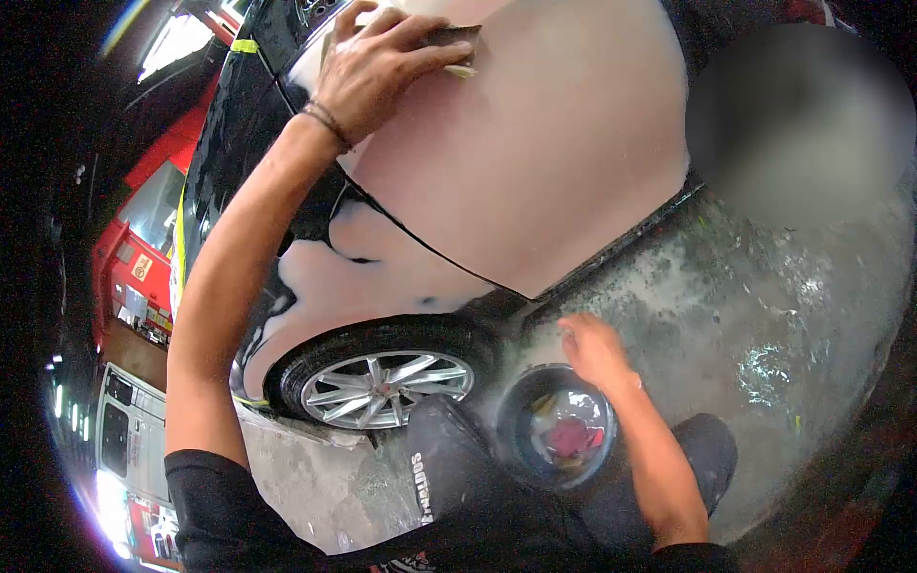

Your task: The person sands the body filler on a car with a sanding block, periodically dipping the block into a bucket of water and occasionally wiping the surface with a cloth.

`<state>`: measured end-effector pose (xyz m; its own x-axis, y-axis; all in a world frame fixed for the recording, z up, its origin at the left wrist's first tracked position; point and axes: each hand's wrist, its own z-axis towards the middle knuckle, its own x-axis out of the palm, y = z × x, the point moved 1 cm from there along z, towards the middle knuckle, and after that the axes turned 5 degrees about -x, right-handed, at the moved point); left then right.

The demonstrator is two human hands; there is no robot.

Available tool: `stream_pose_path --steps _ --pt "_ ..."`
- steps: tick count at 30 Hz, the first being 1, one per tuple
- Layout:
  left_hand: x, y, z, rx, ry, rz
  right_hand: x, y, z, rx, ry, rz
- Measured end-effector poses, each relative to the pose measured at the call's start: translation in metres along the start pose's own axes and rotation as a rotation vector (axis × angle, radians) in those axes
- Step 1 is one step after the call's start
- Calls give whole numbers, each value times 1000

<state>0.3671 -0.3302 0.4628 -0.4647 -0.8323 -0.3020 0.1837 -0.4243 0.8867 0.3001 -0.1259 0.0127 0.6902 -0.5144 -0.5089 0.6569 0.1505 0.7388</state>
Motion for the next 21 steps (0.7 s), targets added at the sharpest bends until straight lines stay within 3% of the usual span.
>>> stream_pose_path --steps 6,10,12,14,19,21 --pt "-34 17 -73 -70 104 -102 -9 -7 -2 20 -39 -11" --pt "-21 8 -38 -22 79 32 -17 -1 4 51 -54 -18" --pt "0 1 2 -54 95 -78 -10 -2 3 57 -36 -21" --pt "-1 4 16 33 -24 -94 3 -11 6 38 -34 8" --pt "-29 16 -80 22 94 -22 -1 -13 6 36 -35 -50" --pt "-33 14 -77 15 100 -42 -4 -13 7 8 -71 -34"
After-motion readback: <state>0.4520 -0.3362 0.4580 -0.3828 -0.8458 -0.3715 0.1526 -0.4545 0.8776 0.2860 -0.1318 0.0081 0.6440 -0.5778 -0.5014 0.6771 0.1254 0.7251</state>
